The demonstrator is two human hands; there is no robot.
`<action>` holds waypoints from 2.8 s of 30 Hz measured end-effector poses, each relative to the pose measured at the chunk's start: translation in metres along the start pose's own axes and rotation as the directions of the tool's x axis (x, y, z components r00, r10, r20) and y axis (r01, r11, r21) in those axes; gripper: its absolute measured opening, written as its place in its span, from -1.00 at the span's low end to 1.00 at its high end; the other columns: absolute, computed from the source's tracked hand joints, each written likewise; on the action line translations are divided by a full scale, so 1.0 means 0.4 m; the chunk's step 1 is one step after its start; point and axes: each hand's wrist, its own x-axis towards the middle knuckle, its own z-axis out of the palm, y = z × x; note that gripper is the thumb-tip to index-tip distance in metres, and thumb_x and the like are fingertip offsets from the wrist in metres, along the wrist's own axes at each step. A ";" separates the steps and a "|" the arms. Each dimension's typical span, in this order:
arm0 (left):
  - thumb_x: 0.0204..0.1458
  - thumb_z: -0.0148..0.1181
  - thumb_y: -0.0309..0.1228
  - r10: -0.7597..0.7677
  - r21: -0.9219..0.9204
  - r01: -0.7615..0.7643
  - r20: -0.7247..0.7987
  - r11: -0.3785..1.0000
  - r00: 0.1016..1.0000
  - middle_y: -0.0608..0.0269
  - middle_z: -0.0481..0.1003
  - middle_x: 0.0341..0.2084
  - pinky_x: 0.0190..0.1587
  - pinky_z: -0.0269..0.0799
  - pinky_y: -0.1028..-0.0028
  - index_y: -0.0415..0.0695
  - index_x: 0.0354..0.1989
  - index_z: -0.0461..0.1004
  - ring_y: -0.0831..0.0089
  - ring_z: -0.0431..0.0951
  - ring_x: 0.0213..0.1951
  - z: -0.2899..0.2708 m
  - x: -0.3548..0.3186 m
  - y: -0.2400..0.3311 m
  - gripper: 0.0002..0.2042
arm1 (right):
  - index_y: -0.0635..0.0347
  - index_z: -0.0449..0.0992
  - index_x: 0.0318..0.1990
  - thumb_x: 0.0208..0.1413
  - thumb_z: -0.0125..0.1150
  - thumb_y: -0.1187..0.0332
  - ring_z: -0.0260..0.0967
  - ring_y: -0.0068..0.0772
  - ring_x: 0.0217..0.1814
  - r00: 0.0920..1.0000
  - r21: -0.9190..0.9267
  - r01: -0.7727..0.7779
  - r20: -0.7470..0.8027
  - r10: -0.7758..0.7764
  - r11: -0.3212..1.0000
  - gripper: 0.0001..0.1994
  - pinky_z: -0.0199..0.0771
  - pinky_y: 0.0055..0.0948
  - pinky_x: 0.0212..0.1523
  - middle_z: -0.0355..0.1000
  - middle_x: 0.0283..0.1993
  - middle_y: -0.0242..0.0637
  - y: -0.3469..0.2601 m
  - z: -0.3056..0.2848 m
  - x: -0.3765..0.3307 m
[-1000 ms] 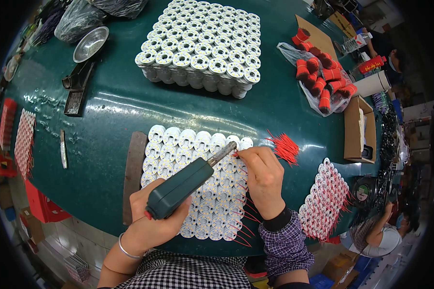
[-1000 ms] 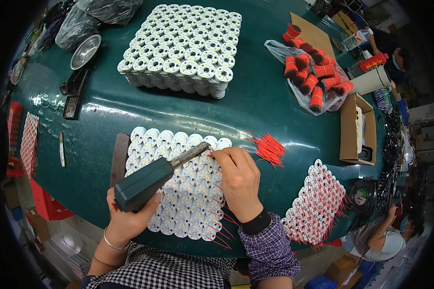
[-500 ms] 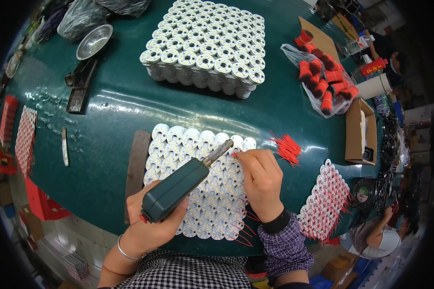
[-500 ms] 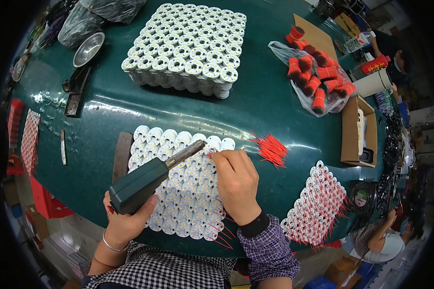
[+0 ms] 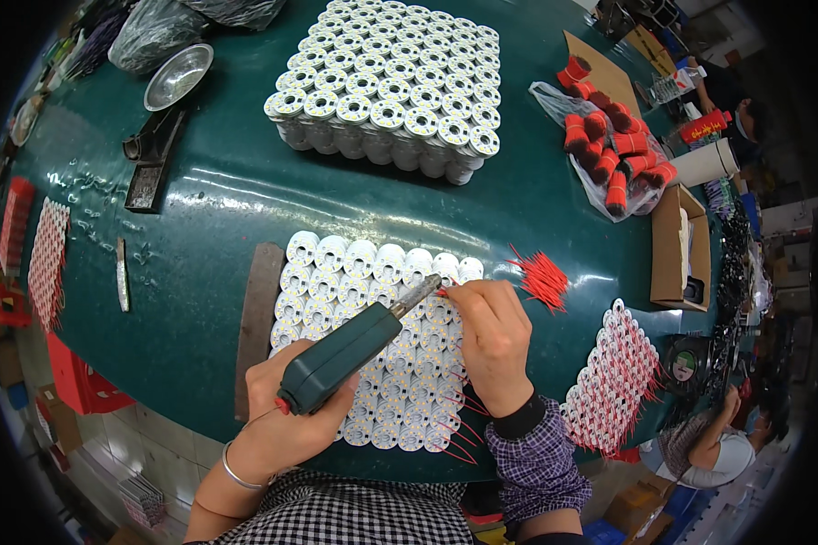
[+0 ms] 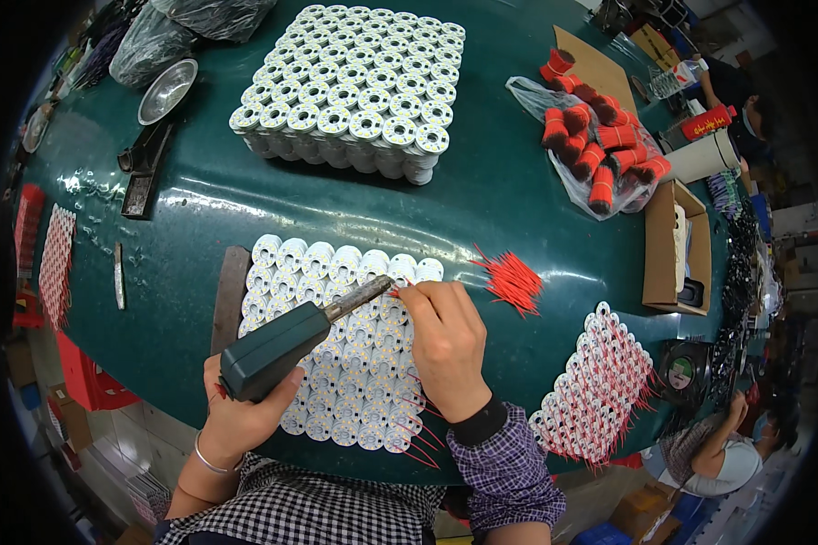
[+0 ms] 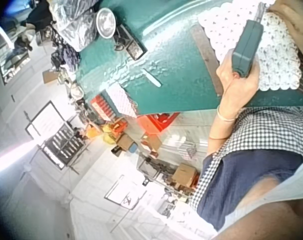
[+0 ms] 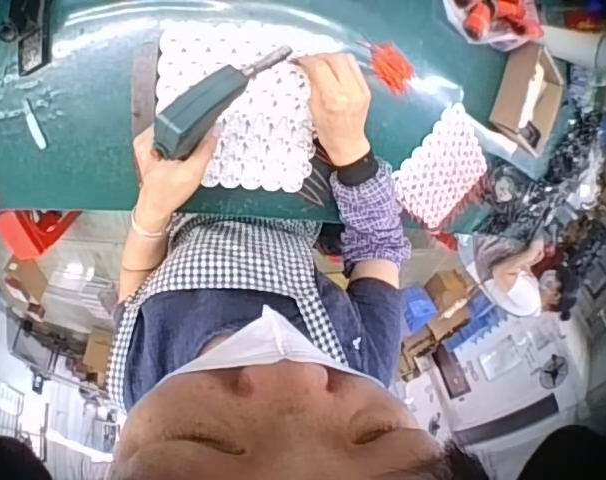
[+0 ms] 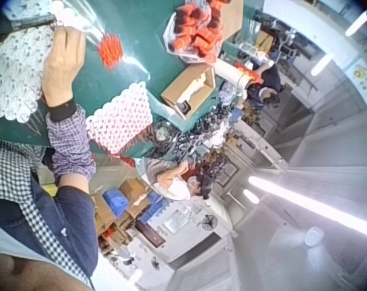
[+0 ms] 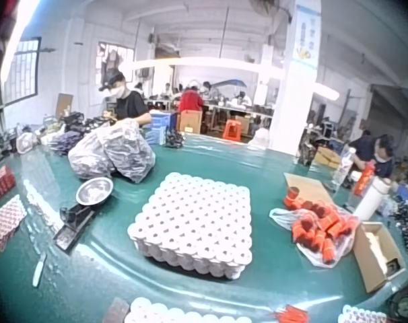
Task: The person picks up wires and solders them onto LED circuit boards using a soldering iron.
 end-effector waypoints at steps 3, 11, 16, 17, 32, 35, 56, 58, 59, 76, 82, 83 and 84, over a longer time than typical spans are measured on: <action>-0.06 0.40 -0.55 0.024 0.044 -0.025 0.010 0.999 1.000 0.24 0.55 -0.54 -0.47 0.39 0.54 -0.28 -0.33 0.60 0.60 0.50 -0.52 0.000 -0.001 -0.001 -0.86 | 0.32 0.56 -0.21 -0.17 0.25 0.67 0.41 -0.20 -0.28 0.998 -0.033 0.060 0.000 -0.060 0.998 -0.72 0.46 -0.29 -0.31 0.44 -0.28 -0.21 0.011 0.002 -0.004; -0.06 0.41 -0.55 0.046 0.074 -0.047 0.014 0.996 0.999 0.25 0.53 -0.56 -0.50 0.36 0.53 -0.27 -0.37 0.58 0.59 0.49 -0.55 -0.005 -0.005 -0.004 -0.88 | 0.31 0.56 -0.20 -0.15 0.26 0.64 0.41 -0.20 -0.27 0.998 -0.069 0.063 0.018 -0.062 0.996 -0.73 0.46 -0.29 -0.30 0.44 -0.26 -0.21 0.009 0.006 -0.007; -0.07 0.41 -0.57 0.114 0.073 -0.113 -0.014 0.991 0.993 0.25 0.53 -0.54 -0.51 0.34 0.55 -0.29 -0.33 0.60 0.60 0.49 -0.54 -0.009 -0.008 0.011 -0.86 | 0.30 0.56 -0.19 -0.15 0.27 0.63 0.42 -0.21 -0.26 0.999 -0.084 0.048 0.014 -0.047 0.995 -0.72 0.46 -0.30 -0.29 0.44 -0.26 -0.23 0.006 0.006 -0.009; -0.08 0.41 -0.58 0.149 0.082 -0.145 -0.034 0.986 0.988 0.25 0.53 -0.54 -0.51 0.33 0.56 -0.30 -0.31 0.61 0.60 0.49 -0.54 -0.009 -0.009 0.015 -0.85 | 0.30 0.57 -0.20 -0.15 0.27 0.63 0.42 -0.21 -0.25 0.999 -0.106 0.049 0.014 -0.048 0.993 -0.72 0.46 -0.31 -0.29 0.44 -0.26 -0.23 0.004 0.001 -0.008; -0.05 0.39 -0.56 0.065 0.043 -0.067 0.039 0.997 0.997 0.28 0.54 -0.55 -0.49 0.36 0.59 -0.30 -0.28 0.60 0.64 0.48 -0.55 -0.008 -0.036 0.003 -0.83 | 0.31 0.58 -0.23 -0.06 0.32 0.71 0.45 -0.21 -0.31 0.999 -0.013 -0.006 -0.032 0.006 1.000 -0.79 0.46 -0.32 -0.33 0.49 -0.32 -0.22 -0.021 -0.022 -0.049; -0.06 0.40 -0.56 0.074 0.052 -0.076 0.034 0.996 0.997 0.27 0.54 -0.55 -0.49 0.36 0.58 -0.29 -0.30 0.60 0.62 0.48 -0.55 -0.005 -0.041 -0.002 -0.85 | 0.31 0.58 -0.23 -0.06 0.32 0.71 0.45 -0.21 -0.31 1.000 -0.014 -0.004 -0.031 0.004 1.000 -0.78 0.46 -0.32 -0.32 0.48 -0.31 -0.22 -0.022 -0.019 -0.050; -0.06 0.41 -0.52 0.022 0.110 -0.029 0.062 0.993 0.998 0.28 0.48 -0.62 -0.54 0.33 0.50 -0.25 -0.41 0.57 0.58 0.43 -0.60 -0.011 -0.040 0.007 -0.88 | 0.32 0.58 -0.22 -0.15 0.29 0.67 0.45 -0.21 -0.27 1.000 -0.088 0.014 0.014 -0.012 0.996 -0.74 0.49 -0.30 -0.28 0.46 -0.27 -0.22 -0.021 -0.017 -0.055; -0.06 0.40 -0.53 0.036 0.110 -0.043 0.068 0.993 0.997 0.28 0.48 -0.62 -0.53 0.33 0.50 -0.25 -0.41 0.57 0.58 0.44 -0.60 -0.007 -0.037 0.003 -0.88 | 0.32 0.57 -0.20 -0.17 0.27 0.64 0.43 -0.22 -0.26 0.999 -0.100 0.028 0.020 -0.026 0.995 -0.72 0.50 -0.30 -0.28 0.45 -0.25 -0.22 -0.016 -0.018 -0.059; -0.06 0.40 -0.53 0.048 0.113 -0.056 0.070 0.992 0.996 0.28 0.48 -0.61 -0.53 0.34 0.51 -0.25 -0.40 0.57 0.58 0.44 -0.60 -0.005 -0.036 0.001 -0.88 | 0.32 0.57 -0.20 -0.17 0.27 0.63 0.43 -0.22 -0.26 0.999 -0.103 0.029 0.020 -0.027 0.994 -0.72 0.50 -0.30 -0.27 0.45 -0.24 -0.22 -0.015 -0.019 -0.060; -0.05 0.39 -0.55 0.046 0.075 -0.049 0.037 0.996 0.998 0.30 0.53 -0.58 -0.51 0.36 0.56 -0.26 -0.32 0.61 0.67 0.46 -0.56 -0.004 -0.041 0.005 -0.87 | 0.31 0.57 -0.21 -0.17 0.27 0.63 0.43 -0.24 -0.28 1.000 -0.108 0.030 0.006 -0.029 0.994 -0.72 0.49 -0.32 -0.27 0.45 -0.25 -0.24 -0.013 -0.016 -0.061; -0.05 0.39 -0.54 0.063 0.166 -0.074 0.068 0.983 0.996 0.28 0.53 -0.58 -0.50 0.37 0.53 -0.26 -0.34 0.60 0.62 0.47 -0.57 -0.008 -0.041 0.010 -0.88 | 0.30 0.57 -0.19 -0.18 0.27 0.64 0.42 -0.24 -0.30 0.999 -0.114 0.047 0.001 -0.047 0.992 -0.71 0.47 -0.31 -0.30 0.45 -0.26 -0.25 -0.017 -0.015 -0.061; -0.05 0.39 -0.54 0.060 0.150 -0.068 0.060 0.986 0.996 0.27 0.52 -0.58 -0.50 0.36 0.53 -0.26 -0.35 0.60 0.60 0.47 -0.57 -0.007 -0.041 0.009 -0.88 | 0.30 0.57 -0.19 -0.17 0.27 0.63 0.42 -0.24 -0.30 0.999 -0.119 0.046 0.000 -0.046 0.992 -0.70 0.47 -0.31 -0.30 0.45 -0.26 -0.25 -0.018 -0.015 -0.062; -0.05 0.39 -0.54 0.060 0.148 -0.069 0.062 0.987 0.996 0.27 0.52 -0.58 -0.50 0.36 0.53 -0.26 -0.35 0.60 0.60 0.47 -0.57 -0.006 -0.039 0.007 -0.88 | 0.30 0.56 -0.18 -0.17 0.27 0.63 0.42 -0.24 -0.30 0.999 -0.127 0.044 -0.001 -0.044 0.991 -0.70 0.46 -0.31 -0.31 0.45 -0.26 -0.25 -0.017 -0.015 -0.064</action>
